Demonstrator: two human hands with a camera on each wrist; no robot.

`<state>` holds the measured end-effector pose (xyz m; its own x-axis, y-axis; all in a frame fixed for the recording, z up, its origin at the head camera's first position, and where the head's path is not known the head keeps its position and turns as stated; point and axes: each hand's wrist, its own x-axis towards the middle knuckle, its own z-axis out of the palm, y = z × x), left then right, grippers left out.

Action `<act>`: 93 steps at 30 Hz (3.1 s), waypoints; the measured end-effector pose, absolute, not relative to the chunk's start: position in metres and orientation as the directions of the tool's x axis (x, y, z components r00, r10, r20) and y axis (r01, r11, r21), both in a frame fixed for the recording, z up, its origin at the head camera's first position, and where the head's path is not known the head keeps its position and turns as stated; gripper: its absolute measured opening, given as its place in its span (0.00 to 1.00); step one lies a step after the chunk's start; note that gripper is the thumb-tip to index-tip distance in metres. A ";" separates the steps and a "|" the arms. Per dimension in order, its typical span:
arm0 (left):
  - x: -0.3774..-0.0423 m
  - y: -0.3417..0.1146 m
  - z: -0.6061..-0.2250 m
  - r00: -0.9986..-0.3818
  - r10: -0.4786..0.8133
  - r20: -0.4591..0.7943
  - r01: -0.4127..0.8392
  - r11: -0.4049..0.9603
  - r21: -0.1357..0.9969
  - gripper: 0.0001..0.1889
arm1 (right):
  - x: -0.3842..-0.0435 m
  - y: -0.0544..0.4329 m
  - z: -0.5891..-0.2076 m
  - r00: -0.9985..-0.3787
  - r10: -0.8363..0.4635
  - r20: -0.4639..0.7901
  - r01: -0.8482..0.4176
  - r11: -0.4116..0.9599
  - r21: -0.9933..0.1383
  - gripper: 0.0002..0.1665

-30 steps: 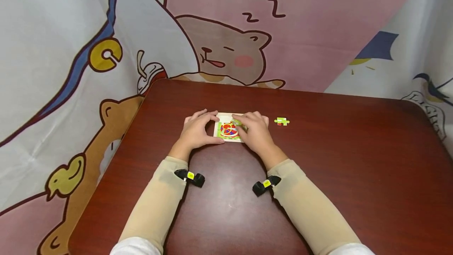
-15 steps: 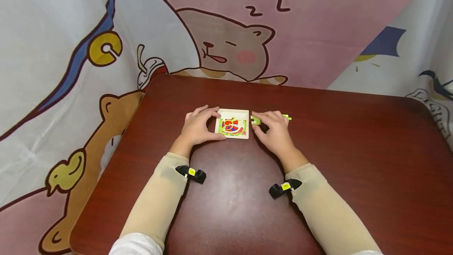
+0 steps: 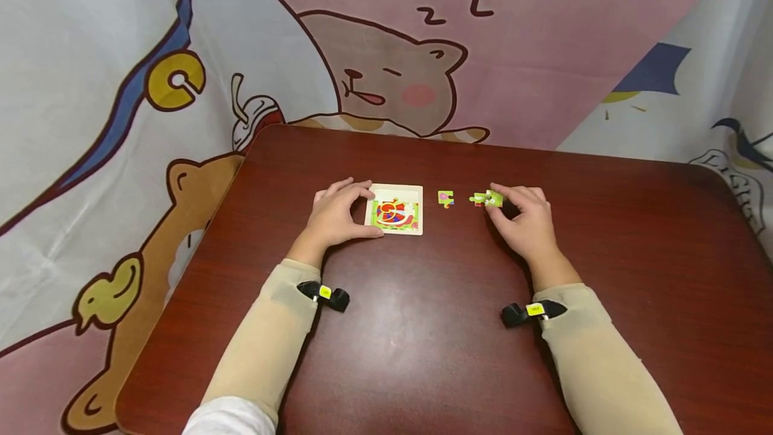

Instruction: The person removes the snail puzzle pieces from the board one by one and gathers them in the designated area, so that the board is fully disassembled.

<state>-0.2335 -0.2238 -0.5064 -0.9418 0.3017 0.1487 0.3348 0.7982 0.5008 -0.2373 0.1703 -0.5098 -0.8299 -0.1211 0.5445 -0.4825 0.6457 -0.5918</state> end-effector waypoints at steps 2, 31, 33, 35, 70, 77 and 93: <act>-0.234 -0.223 -0.507 -0.941 0.301 0.152 0.336 0.798 0.501 0.43 | -0.237 0.180 -0.510 -0.845 -0.108 0.524 -0.453 0.665 -0.593 0.23; -0.231 -0.223 -0.505 -0.945 0.295 0.139 0.323 0.796 0.511 0.43 | -0.237 0.207 -0.509 -0.951 -0.090 0.295 -0.252 0.777 -0.576 0.21; -0.231 -0.222 -0.505 -0.945 0.295 0.139 0.324 0.796 0.511 0.43 | -0.236 0.207 -0.508 -0.952 -0.091 0.292 -0.250 0.781 -0.573 0.21; -0.232 -0.222 -0.505 -0.945 0.296 0.141 0.326 0.794 0.512 0.43 | -0.236 0.207 -0.508 -0.953 -0.091 0.289 -0.248 0.783 -0.571 0.20; -0.232 -0.221 -0.503 -0.944 0.300 0.135 0.326 0.801 0.502 0.43 | -0.227 0.084 -0.510 -0.848 -0.233 0.476 -0.496 0.666 -0.557 0.20; -0.231 -0.222 -0.504 -0.947 0.293 0.134 0.320 0.800 0.507 0.42 | -0.227 0.061 -0.509 -0.844 -0.273 0.462 -0.514 0.657 -0.551 0.15; -0.233 -0.220 -0.504 -0.945 0.300 0.132 0.325 0.804 0.499 0.42 | -0.229 0.029 -0.509 -0.833 -0.338 0.437 -0.543 0.649 -0.533 0.16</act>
